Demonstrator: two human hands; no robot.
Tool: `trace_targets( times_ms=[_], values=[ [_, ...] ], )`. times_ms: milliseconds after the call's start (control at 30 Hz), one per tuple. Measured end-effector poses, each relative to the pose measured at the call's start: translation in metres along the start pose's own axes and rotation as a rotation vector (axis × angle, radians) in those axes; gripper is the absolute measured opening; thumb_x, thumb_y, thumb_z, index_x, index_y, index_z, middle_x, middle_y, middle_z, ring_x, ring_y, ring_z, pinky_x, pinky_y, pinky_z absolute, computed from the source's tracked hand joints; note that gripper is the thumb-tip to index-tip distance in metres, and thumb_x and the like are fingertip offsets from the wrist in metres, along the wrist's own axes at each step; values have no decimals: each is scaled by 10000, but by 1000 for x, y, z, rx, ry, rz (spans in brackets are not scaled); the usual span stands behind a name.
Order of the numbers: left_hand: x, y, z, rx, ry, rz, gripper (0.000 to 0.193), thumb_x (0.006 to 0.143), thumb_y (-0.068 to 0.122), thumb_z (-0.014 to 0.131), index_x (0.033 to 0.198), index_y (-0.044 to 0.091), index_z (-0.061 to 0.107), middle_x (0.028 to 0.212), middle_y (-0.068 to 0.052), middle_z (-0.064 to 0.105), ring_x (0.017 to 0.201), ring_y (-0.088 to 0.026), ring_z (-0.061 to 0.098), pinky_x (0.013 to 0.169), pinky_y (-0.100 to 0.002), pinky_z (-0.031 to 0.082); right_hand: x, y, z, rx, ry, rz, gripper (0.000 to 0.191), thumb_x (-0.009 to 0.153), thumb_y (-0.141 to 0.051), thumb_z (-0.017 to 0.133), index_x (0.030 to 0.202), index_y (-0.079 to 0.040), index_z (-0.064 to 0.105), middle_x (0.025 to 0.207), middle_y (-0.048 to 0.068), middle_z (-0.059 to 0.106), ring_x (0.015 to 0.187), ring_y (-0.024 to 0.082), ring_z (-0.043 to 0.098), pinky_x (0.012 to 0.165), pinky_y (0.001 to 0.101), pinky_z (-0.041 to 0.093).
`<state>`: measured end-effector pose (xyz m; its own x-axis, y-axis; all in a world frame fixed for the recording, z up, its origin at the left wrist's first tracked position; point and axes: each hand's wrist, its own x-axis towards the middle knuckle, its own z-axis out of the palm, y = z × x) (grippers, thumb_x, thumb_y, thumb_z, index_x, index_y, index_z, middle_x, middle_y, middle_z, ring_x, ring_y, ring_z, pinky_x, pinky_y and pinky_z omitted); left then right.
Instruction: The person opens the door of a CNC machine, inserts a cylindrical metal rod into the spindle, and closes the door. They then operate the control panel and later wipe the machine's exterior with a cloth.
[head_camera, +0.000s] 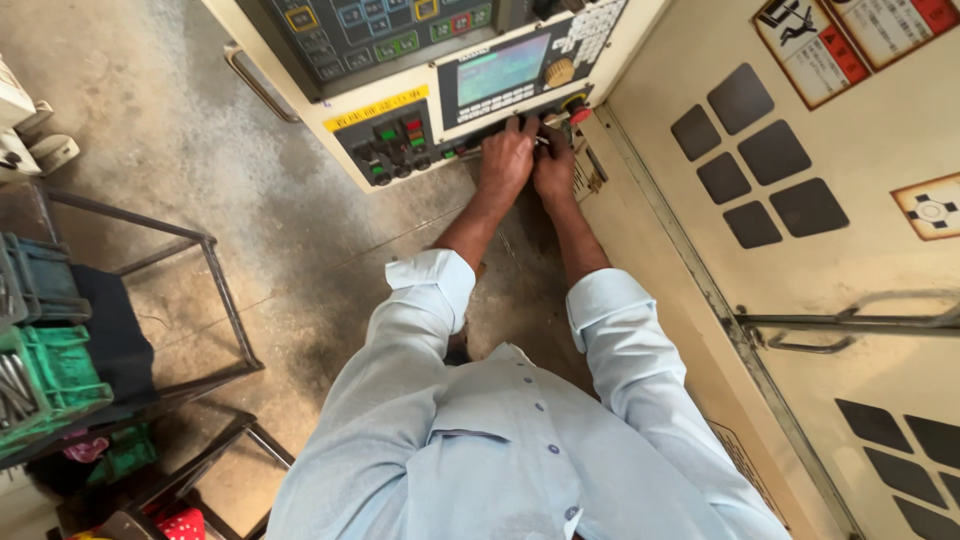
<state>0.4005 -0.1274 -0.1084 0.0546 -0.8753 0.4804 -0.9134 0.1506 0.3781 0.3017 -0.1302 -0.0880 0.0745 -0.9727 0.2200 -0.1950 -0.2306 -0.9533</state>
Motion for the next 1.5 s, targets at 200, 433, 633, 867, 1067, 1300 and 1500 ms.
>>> trace_targets(
  times_ms=[200,433,633,867,1067,1300,1500],
  values=[
    [-3,-1,-6,4,-155,-60,265,938,65,599,1188,7,661,965,-243,685,725,-385,738,562,-481,583,-9,0,-12,379,-103,270,348,1010,-14,495,1331,-3,632,1248,106,696,1067,190,663,894,297,555],
    [-32,47,-18,-680,-76,-142,180,938,165,727,1092,76,751,980,-117,773,871,-276,751,730,-398,590,-70,1,-76,400,-75,293,403,996,-50,513,1397,-31,552,1232,78,685,1086,166,691,902,295,602],
    [-47,123,-22,-1262,-227,-144,186,955,134,732,1121,53,755,982,-39,789,820,-114,735,729,-289,592,-126,10,-128,28,-121,359,466,902,22,605,1364,-12,546,1216,99,699,1063,216,683,833,353,570],
    [-86,210,-21,-1425,-344,-71,174,977,142,740,1098,18,753,928,-15,767,782,-76,691,716,-257,570,-179,24,-184,43,53,114,464,908,89,630,1363,34,556,1264,151,691,1178,234,668,1011,349,533],
    [-133,271,-7,-1507,-446,-85,178,984,131,732,1118,16,754,930,-16,761,838,-70,671,750,-257,556,-237,24,-241,-65,129,191,513,888,76,627,1390,31,536,1296,181,674,1233,274,660,997,369,553],
    [-173,343,7,-1509,-607,34,227,989,165,754,1161,17,744,934,-34,751,877,-112,699,794,-286,571,-294,23,-306,-131,275,234,551,874,91,610,1412,32,509,1287,197,683,1213,287,672,986,371,551],
    [-153,371,11,-1235,-343,265,575,991,297,765,1461,58,535,1265,-104,660,1157,-174,656,958,-339,581,-322,28,-348,16,489,235,286,1045,-26,566,1326,17,601,1115,112,725,988,186,661,871,314,545]
  ],
)
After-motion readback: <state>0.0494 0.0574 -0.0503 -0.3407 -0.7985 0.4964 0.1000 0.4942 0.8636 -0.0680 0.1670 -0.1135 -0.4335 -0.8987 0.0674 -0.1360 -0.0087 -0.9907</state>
